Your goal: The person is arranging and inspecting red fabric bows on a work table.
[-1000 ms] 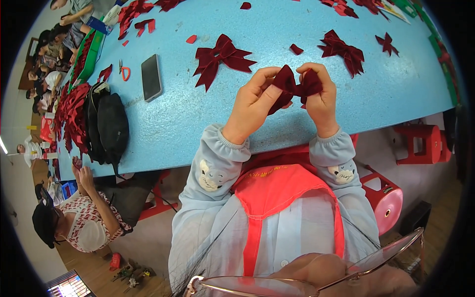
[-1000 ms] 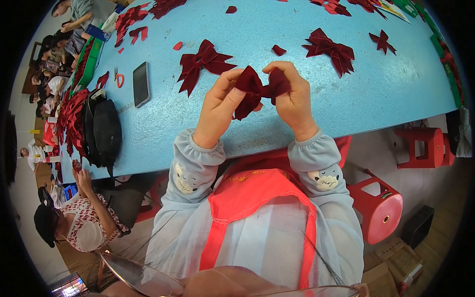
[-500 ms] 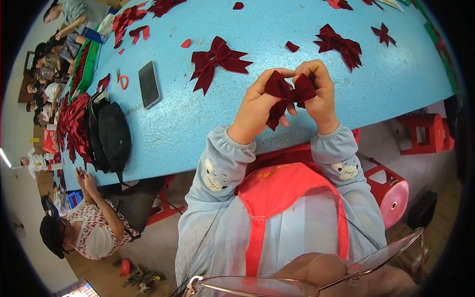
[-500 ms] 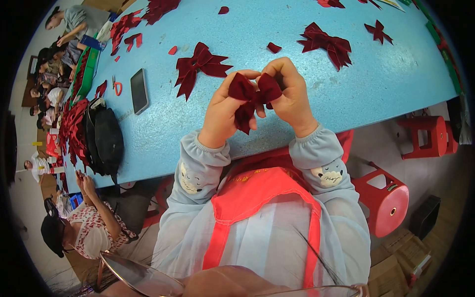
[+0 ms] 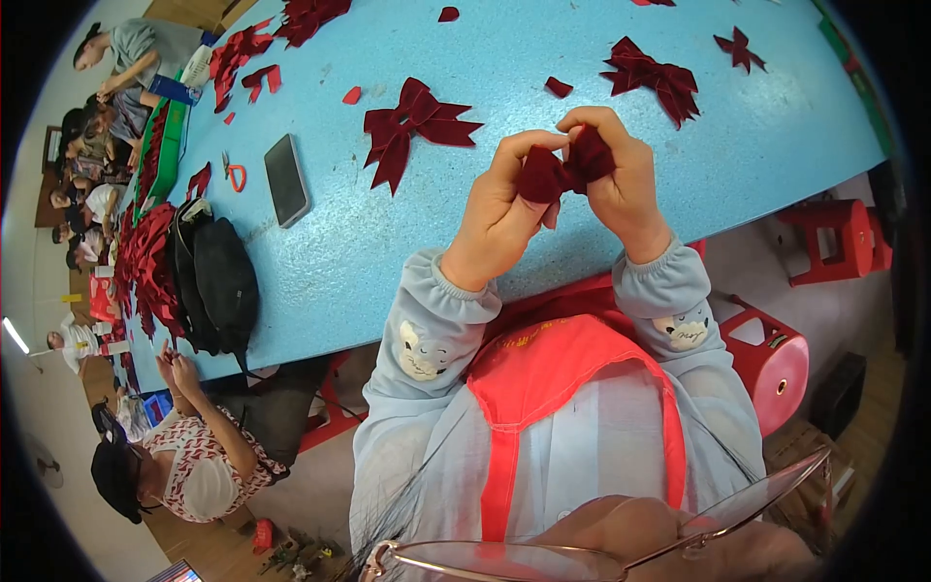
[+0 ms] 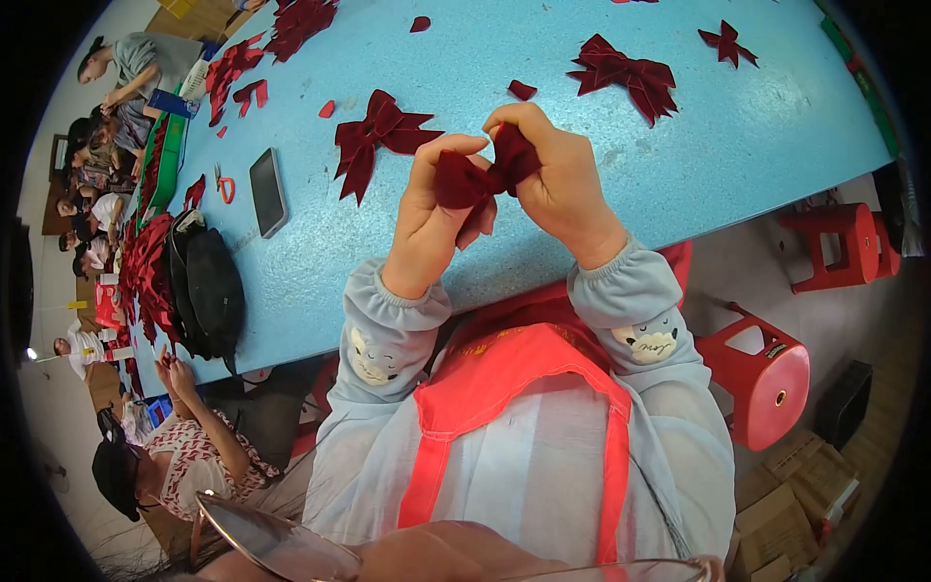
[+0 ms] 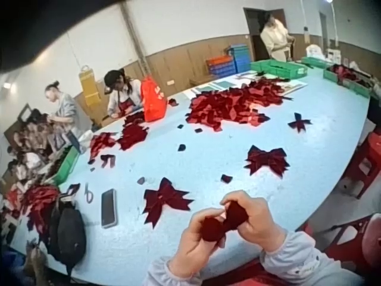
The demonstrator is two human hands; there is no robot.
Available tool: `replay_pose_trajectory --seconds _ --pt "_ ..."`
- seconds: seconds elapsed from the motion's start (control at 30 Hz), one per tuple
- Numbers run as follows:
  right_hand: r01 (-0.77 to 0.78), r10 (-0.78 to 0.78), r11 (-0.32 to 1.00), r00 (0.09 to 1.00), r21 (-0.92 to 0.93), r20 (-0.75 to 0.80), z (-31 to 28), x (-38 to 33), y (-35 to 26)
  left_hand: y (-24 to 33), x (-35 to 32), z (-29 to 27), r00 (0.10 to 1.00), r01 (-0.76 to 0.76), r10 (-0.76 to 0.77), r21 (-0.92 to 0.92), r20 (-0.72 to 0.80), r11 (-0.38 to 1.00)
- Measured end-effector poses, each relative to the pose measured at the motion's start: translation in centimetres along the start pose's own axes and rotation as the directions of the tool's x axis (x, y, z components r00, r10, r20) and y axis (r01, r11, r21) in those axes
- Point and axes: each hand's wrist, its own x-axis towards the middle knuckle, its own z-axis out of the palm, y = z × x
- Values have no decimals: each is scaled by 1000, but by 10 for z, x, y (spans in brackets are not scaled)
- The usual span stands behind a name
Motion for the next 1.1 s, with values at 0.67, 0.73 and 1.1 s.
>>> replay_pose_trajectory --seconds 0.67,0.73,1.1 --pt "-362 365 899 930 246 38 1 -2 9 -33 3 7 892 148 -150 -37 -427 988" --pt "-414 408 899 910 143 71 -5 -2 6 -35 4 2 898 190 -176 -6 -402 982" --pt "-118 137 965 989 -235 63 9 -14 20 -49 1 -17 921 285 -224 159 -318 945"
